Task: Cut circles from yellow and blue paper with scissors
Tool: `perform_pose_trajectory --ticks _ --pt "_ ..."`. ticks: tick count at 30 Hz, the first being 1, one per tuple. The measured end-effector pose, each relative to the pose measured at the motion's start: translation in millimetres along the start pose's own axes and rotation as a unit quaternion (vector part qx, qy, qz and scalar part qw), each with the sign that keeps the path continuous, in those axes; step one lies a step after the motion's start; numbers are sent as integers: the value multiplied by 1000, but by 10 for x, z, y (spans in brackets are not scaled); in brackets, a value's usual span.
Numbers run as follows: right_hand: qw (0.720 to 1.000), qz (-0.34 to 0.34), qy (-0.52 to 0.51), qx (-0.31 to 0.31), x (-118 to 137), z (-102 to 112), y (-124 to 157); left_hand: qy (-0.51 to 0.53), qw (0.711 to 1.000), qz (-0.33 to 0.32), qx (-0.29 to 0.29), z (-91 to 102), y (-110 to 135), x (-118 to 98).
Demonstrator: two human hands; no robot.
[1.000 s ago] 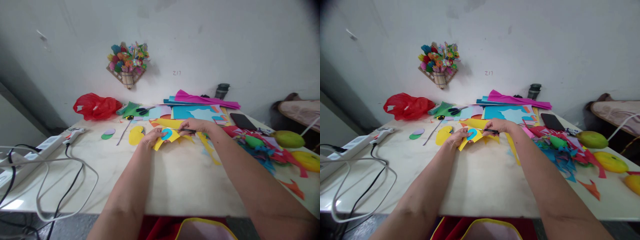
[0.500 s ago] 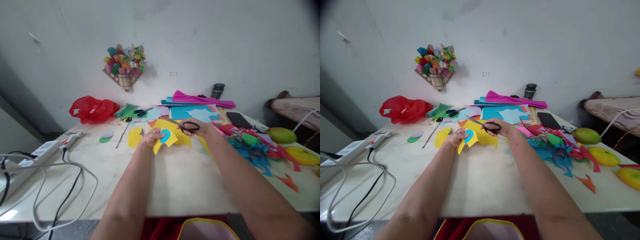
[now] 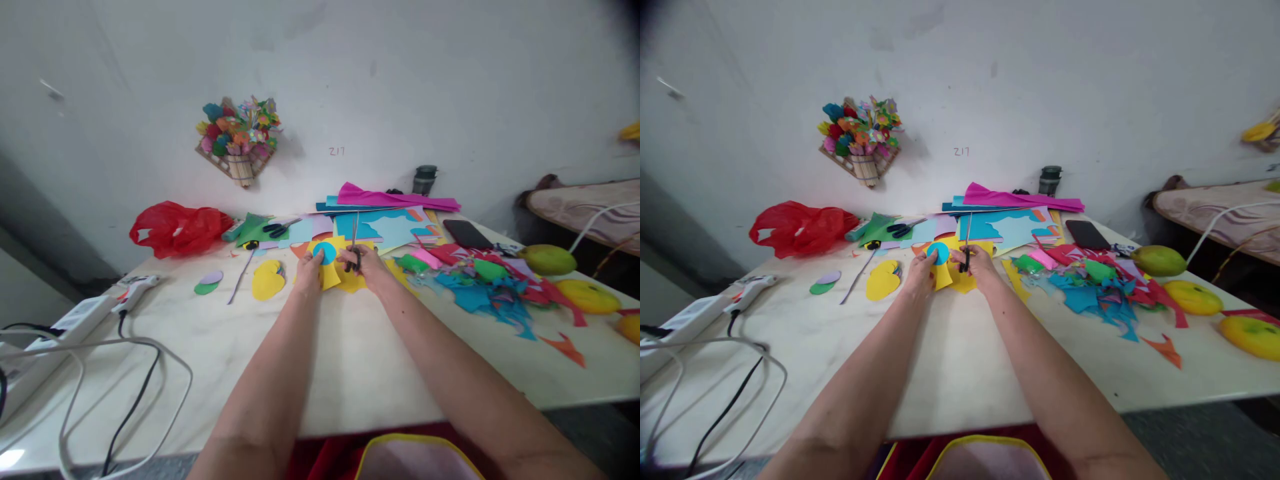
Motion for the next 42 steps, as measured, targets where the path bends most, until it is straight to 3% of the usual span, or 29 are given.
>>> perform_pose_trajectory --ticks 8,18,24,28,33,42 --pt "998 -12 4 -53 -74 -68 42 -13 999 31 -43 -203 132 34" --pt "994 -7 -79 -74 -151 -121 -13 -4 997 32 -69 -257 160 64" --pt "994 16 -59 -89 -116 -149 -11 18 996 31 -77 -292 184 68" --pt "997 15 -13 -80 -64 -154 12 17 997 26 -76 -283 153 55" --pt "997 -23 28 -63 -33 -121 87 17 991 5 -131 -158 62 64" --pt "990 -79 82 86 -63 -78 241 10 982 -26 -187 1 -36 60"
Point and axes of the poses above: each hand's wrist, its own y-axis away from the middle knuckle, its own z-axis out of the back of the hand, x = y × z, the point moved 1 cm from there along -y, towards the middle knuckle, and after that the axes turned 6 degrees about -y, right-handed, at the moved point
